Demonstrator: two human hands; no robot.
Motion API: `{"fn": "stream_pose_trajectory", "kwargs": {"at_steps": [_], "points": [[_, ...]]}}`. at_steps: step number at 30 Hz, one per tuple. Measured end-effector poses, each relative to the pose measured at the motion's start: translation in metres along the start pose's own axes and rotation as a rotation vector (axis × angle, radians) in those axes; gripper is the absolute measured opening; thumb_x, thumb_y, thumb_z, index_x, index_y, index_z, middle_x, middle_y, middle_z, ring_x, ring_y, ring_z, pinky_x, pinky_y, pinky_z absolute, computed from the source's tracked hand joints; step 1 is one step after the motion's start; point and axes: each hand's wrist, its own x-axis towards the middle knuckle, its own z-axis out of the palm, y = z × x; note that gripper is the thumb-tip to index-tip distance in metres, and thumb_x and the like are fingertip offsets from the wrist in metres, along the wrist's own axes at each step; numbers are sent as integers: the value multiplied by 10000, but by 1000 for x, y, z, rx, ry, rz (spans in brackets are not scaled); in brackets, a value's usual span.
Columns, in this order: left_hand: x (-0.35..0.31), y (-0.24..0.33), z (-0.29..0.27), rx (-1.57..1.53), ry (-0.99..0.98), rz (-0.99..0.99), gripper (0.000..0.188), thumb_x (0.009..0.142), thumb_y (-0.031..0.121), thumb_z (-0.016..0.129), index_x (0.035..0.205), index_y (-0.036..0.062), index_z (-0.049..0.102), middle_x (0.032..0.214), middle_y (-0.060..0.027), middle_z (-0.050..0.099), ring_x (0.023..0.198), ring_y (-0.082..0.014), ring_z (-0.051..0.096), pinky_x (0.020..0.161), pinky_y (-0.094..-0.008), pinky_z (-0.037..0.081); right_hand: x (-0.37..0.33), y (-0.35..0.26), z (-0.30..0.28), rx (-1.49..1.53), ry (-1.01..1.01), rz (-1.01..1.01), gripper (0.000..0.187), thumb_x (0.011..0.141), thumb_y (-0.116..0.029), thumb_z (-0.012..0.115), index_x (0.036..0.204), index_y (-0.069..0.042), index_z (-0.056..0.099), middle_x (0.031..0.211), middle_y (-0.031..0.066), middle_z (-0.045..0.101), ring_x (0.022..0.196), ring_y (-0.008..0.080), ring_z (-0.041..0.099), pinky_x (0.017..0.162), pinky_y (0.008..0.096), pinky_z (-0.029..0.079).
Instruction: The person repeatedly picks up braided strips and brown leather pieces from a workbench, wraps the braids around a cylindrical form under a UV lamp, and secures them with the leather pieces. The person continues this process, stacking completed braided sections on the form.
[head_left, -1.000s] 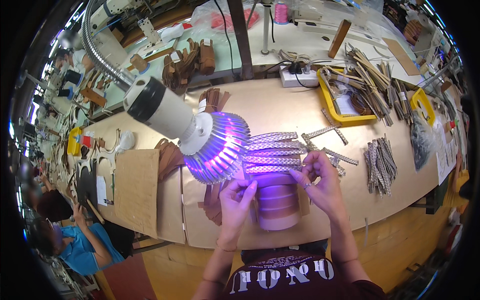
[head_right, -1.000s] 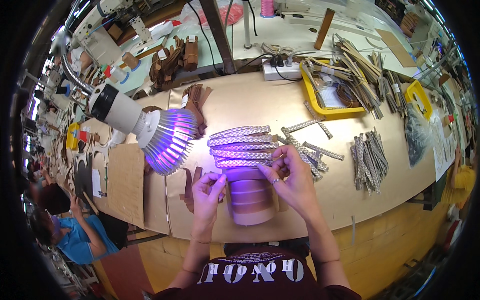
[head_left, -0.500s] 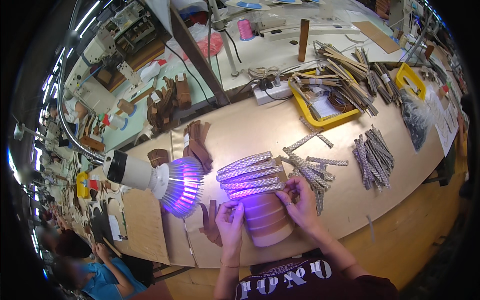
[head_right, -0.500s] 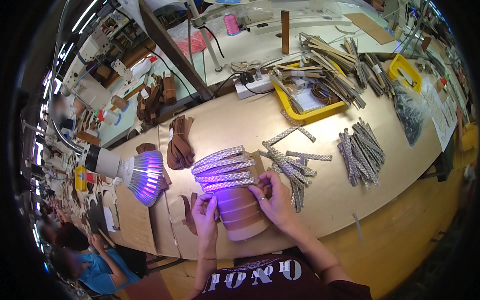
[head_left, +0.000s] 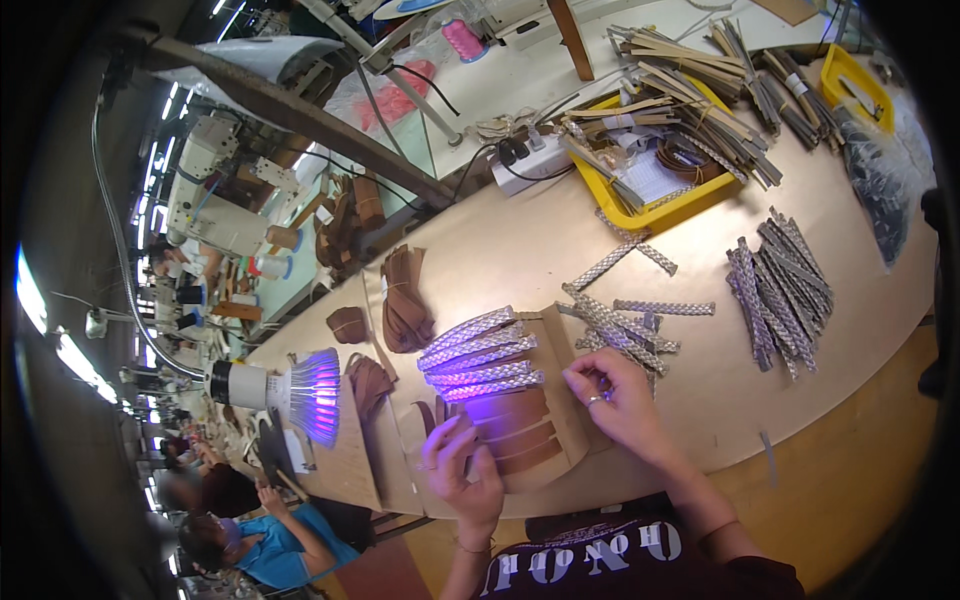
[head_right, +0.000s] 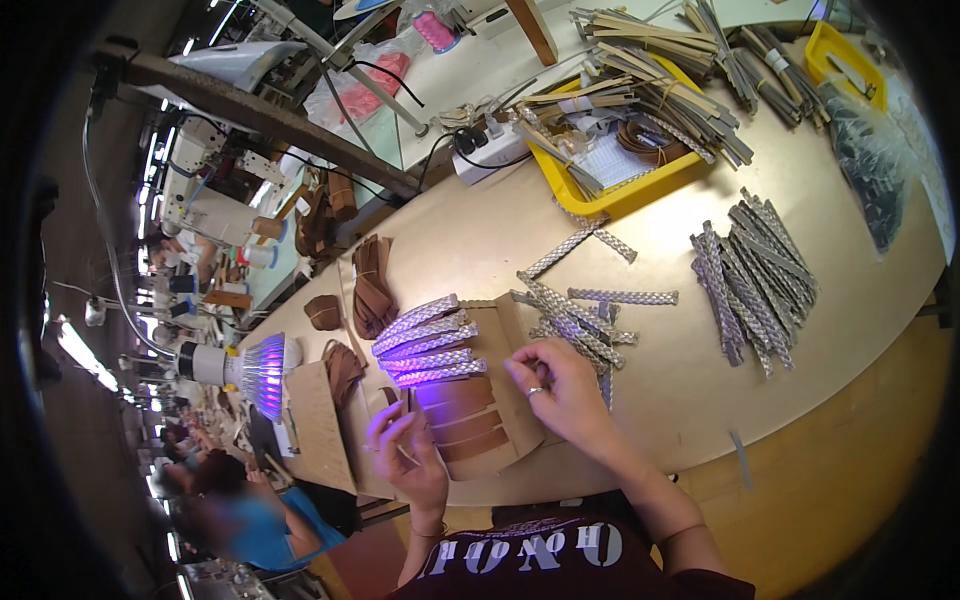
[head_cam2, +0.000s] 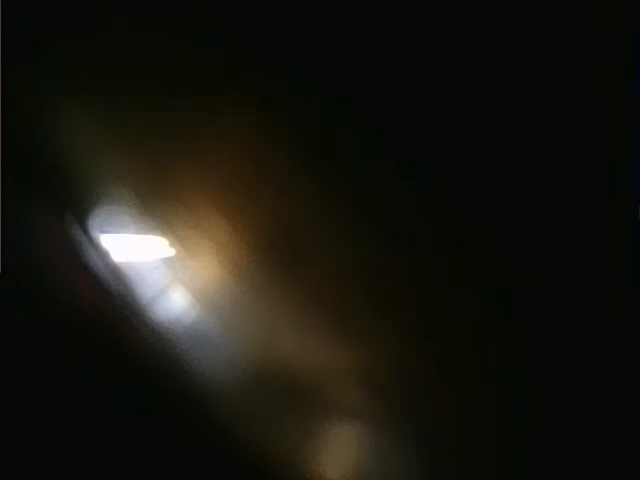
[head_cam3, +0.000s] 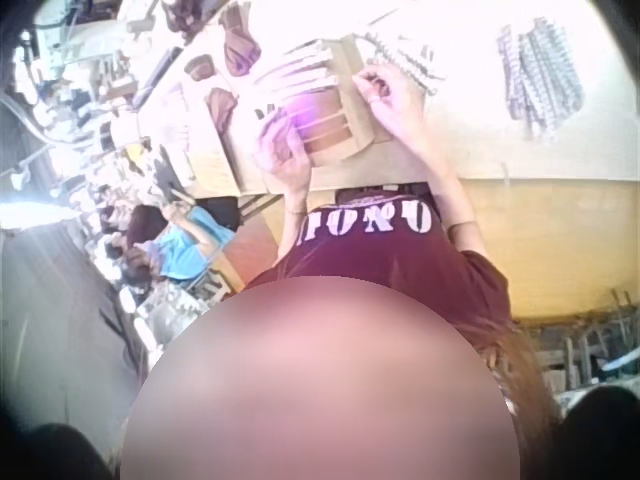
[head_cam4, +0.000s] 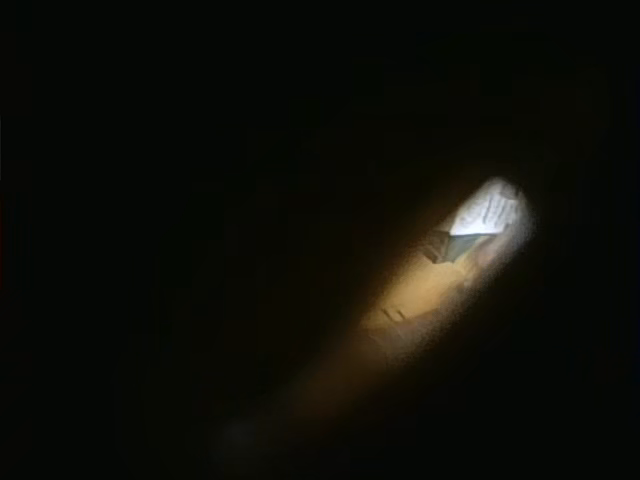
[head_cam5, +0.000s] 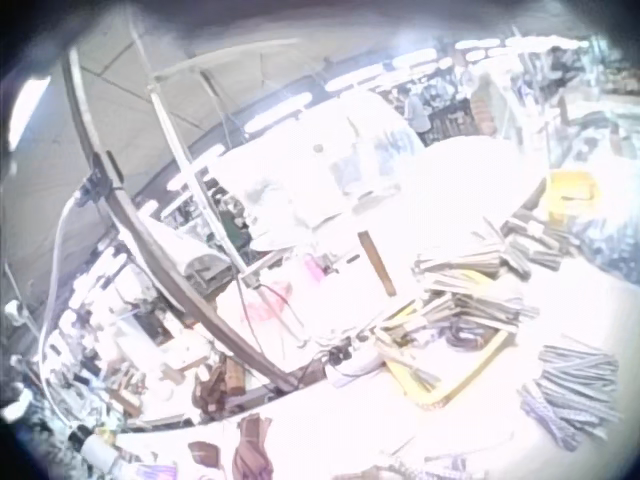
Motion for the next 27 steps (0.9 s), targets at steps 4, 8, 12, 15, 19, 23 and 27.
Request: {"fn": "stream_pose_trajectory", "kwargs": {"at_steps": [4,8,12,15,19,23,27], "points": [[0,12,-2,111,-292,116,449,911,266,595,1276,6,568,1432,-263,411,1332,-418,400,1112,-475,298,5,-3,10,-62,-152,40,264,891,-264,692,971,-19,633,899,120,612,705,237,613,646,355,494],[-10,15,-2,205,-526,80,720,886,403,629,1462,41,392,1566,-262,183,1452,-458,137,1168,-543,118,7,-3,16,-78,-222,98,309,896,-331,670,985,-39,621,930,147,598,803,315,624,728,421,492],[-15,11,0,228,-552,105,769,871,450,649,1468,46,381,1577,-263,137,1453,-468,113,1161,-561,123,8,0,17,-78,-276,79,298,906,-331,651,975,-43,619,923,150,586,827,321,619,746,431,487],[-17,9,-2,186,-574,98,785,860,473,659,1466,53,388,1576,-263,139,1448,-482,109,1153,-567,149,11,3,18,-112,-297,41,262,908,-288,650,969,-35,613,915,152,588,823,319,618,739,430,485],[-19,5,-7,154,-611,136,792,851,487,668,1460,60,398,1573,-263,151,1439,-506,105,1144,-571,180,16,7,20,-31,-286,36,184,904,-179,646,972,-15,596,871,136,603,750,263,608,694,380,486],[-19,3,-6,106,-597,141,791,851,493,669,1459,64,400,1570,-263,158,1437,-510,103,1144,-572,180,18,7,20,80,-294,96,132,905,-99,637,976,-4,579,792,72,599,662,140,553,626,284,464],[-20,2,-5,90,-592,133,836,852,511,659,1479,52,352,1569,-276,143,1440,-508,94,1146,-571,175,12,5,20,162,-207,178,132,917,-113,644,974,-13,579,789,17,579,682,81,513,624,235,440]]}}
